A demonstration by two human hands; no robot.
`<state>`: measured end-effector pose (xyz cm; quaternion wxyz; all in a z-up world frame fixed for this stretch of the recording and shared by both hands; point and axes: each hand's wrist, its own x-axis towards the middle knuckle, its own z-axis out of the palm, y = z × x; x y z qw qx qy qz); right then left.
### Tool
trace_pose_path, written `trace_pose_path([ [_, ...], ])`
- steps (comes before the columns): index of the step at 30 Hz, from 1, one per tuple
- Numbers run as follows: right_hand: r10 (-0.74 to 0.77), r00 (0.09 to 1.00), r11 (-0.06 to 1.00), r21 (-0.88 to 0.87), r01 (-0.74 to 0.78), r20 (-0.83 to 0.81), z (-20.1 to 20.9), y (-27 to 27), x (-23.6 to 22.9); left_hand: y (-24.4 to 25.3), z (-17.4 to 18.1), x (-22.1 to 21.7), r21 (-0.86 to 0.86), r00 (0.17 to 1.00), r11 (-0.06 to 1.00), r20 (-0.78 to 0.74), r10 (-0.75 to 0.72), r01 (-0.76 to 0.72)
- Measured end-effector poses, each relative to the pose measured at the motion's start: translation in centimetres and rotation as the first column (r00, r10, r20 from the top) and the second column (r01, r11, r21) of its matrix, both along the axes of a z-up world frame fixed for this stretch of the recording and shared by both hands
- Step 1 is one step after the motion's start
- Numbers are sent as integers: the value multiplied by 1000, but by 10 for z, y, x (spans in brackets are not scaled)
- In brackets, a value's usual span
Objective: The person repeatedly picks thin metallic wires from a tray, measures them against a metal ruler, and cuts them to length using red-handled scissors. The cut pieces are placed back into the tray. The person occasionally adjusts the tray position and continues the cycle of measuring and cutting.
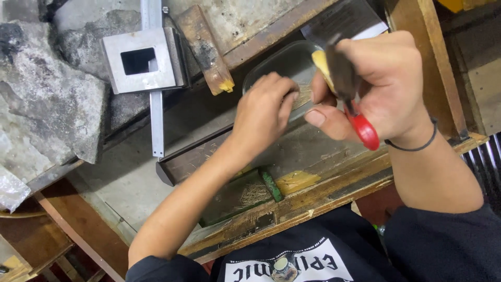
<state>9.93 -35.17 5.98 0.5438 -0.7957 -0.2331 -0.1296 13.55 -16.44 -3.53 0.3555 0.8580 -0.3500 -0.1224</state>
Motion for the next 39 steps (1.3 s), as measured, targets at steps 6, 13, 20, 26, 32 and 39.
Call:
trace_pose_path([
  [6, 13, 999, 973, -230, -23, -45, -4, 1, -2, 42, 29, -54, -293, 920, 902, -327, 218, -318],
  [13, 172, 949, 955, -190, -226, -265, -26, 66, -19, 106, 47, -92, -308, 782, 771, -507, 362, -557],
  [20, 132, 846, 989, 13, -147, -516, -28, 120, -28, 140, 43, -105, -314, 698, 702, -620, 358, -639],
  [26, 148, 845, 988, 48, -144, -513, -41, 148, -31, 161, 37, -107, -386, 677, 629, -663, 319, -675],
  [32, 173, 947, 979, -61, -196, -271, -69, 150, -37, 173, 37, -101, -397, 670, 600, -660, 340, -695],
  [39, 222, 968, 967, -152, -204, 114, -82, 161, -48, 161, 23, -109, -379, 472, 438, -872, 125, -815],
])
